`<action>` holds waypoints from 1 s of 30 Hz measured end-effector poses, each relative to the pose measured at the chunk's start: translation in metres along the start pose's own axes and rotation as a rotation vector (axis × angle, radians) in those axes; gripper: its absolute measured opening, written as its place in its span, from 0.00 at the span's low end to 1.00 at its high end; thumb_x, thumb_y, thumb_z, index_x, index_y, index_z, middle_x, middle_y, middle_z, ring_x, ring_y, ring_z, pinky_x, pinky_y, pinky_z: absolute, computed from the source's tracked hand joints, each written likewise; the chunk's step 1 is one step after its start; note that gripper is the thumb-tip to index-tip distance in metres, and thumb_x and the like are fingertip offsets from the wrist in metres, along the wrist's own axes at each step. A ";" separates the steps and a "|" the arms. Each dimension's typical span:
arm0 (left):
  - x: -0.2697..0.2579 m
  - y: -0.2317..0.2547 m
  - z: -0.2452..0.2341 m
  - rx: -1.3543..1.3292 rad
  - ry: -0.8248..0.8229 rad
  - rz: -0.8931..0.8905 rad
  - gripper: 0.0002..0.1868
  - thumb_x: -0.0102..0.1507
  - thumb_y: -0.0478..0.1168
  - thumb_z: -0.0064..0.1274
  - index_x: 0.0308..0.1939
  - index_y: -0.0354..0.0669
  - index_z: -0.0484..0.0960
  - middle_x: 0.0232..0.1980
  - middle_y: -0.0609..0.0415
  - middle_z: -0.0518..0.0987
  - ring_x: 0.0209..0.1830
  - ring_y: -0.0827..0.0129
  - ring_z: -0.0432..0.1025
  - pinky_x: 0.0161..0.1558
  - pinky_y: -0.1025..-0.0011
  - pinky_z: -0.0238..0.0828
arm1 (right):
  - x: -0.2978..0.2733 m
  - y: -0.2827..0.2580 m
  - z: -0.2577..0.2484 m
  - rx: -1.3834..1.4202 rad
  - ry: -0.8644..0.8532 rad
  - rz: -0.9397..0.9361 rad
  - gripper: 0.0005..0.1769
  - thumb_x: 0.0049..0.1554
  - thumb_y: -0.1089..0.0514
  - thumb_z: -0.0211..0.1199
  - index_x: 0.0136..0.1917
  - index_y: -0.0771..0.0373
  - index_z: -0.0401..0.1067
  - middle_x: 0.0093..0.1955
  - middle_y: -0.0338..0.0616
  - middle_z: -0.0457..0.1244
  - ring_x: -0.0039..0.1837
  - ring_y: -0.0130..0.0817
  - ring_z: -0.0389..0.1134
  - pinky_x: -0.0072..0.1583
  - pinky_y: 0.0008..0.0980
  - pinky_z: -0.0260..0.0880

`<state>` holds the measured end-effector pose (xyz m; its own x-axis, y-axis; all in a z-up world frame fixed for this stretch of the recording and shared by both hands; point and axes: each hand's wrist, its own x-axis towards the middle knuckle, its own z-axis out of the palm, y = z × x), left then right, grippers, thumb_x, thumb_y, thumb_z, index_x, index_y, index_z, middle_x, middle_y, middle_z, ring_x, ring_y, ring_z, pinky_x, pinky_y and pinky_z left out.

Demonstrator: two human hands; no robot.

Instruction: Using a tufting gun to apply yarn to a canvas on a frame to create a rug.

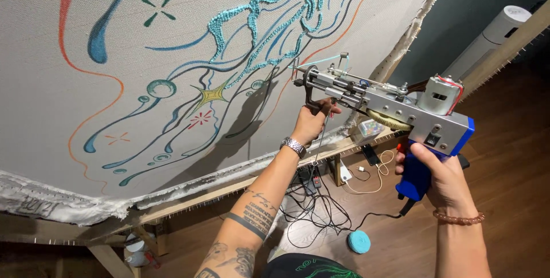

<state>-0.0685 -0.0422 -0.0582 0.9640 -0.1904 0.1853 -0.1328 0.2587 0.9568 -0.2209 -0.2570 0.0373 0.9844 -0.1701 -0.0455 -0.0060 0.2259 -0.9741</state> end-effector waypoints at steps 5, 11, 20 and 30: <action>-0.003 0.010 0.000 0.048 0.009 -0.048 0.13 0.61 0.43 0.47 0.32 0.38 0.82 0.18 0.61 0.72 0.10 0.82 0.50 0.13 0.81 0.44 | -0.001 0.009 -0.001 0.098 -0.103 0.072 0.19 0.48 0.61 0.55 0.53 0.70 0.61 0.37 0.56 0.60 0.37 0.42 0.63 0.39 0.43 0.67; -0.009 0.025 0.004 0.133 0.017 -0.099 0.10 0.58 0.37 0.46 0.35 0.36 0.81 0.33 0.58 0.80 0.13 0.81 0.55 0.16 0.83 0.51 | -0.010 -0.002 0.021 0.040 -0.026 0.009 0.08 0.48 0.62 0.60 0.41 0.67 0.65 0.26 0.45 0.55 0.25 0.29 0.53 0.29 0.27 0.56; -0.011 0.036 0.000 0.279 0.024 -0.119 0.10 0.58 0.39 0.48 0.32 0.38 0.83 0.28 0.58 0.79 0.12 0.80 0.59 0.15 0.82 0.56 | -0.005 -0.005 0.022 0.068 -0.057 0.038 0.07 0.47 0.66 0.57 0.40 0.67 0.63 0.25 0.45 0.54 0.25 0.31 0.54 0.29 0.29 0.57; -0.006 0.027 -0.001 0.177 -0.016 -0.035 0.15 0.58 0.39 0.49 0.46 0.34 0.77 0.32 0.53 0.81 0.33 0.74 0.74 0.35 0.83 0.67 | -0.005 0.000 0.013 0.089 -0.111 0.037 0.10 0.47 0.65 0.54 0.44 0.70 0.66 0.25 0.46 0.54 0.26 0.31 0.54 0.31 0.31 0.58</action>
<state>-0.0780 -0.0328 -0.0339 0.9651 -0.2118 0.1537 -0.1393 0.0815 0.9869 -0.2232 -0.2441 0.0407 0.9972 -0.0540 -0.0511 -0.0315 0.3150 -0.9486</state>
